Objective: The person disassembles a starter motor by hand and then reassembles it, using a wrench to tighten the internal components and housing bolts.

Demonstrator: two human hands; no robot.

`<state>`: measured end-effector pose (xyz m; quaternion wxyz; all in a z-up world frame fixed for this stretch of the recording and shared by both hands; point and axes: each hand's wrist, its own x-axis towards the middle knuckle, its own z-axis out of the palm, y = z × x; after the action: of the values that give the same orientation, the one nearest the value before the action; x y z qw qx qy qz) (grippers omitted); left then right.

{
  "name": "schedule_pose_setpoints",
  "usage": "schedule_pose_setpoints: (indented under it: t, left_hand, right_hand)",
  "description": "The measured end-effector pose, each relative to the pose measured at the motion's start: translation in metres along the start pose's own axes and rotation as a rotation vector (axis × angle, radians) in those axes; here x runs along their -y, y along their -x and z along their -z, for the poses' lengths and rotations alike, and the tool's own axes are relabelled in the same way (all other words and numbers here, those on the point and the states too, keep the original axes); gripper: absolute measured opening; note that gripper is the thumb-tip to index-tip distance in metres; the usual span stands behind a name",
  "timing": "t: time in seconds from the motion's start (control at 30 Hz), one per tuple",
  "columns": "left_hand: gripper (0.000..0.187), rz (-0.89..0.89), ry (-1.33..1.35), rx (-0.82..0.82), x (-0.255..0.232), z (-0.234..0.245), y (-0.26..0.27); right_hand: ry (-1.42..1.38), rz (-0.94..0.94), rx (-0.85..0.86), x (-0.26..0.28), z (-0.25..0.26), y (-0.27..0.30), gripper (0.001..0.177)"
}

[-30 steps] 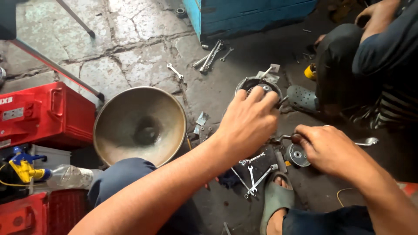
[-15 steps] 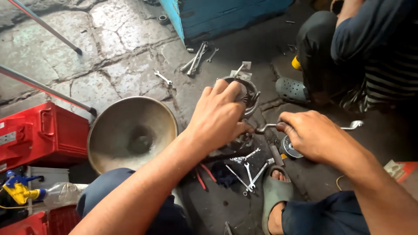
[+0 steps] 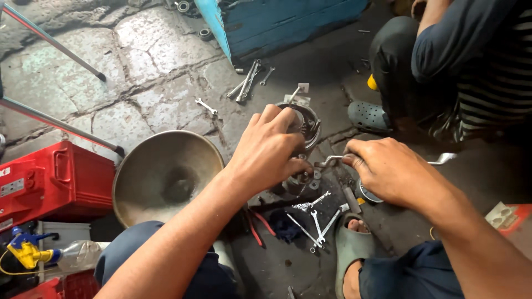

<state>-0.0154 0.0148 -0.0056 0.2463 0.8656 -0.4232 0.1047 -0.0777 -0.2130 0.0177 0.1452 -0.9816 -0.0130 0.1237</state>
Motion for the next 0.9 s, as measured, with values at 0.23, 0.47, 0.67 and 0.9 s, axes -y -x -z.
schedule_pose_setpoints:
  t: [0.23,0.47,0.67,0.9]
  left_hand:
    - [0.030,-0.073,0.103,0.062,0.004,0.002,0.004]
    - [0.035,-0.036,0.010,0.021,0.003,0.001,0.001]
    - [0.030,-0.094,0.085,0.012,0.003,0.000,0.001]
    - [0.037,-0.097,-0.011,-0.008,0.003,-0.004,0.000]
  right_hand:
    - [0.011,-0.068,0.029,0.002,0.004,0.002,0.023]
    - [-0.132,-0.141,-0.033,-0.002,-0.003,-0.003,0.024]
    - [-0.309,-0.192,-0.054,-0.004,-0.006,-0.008,0.030]
    - [-0.558,-0.146,-0.063,-0.011,-0.027,-0.017,0.029]
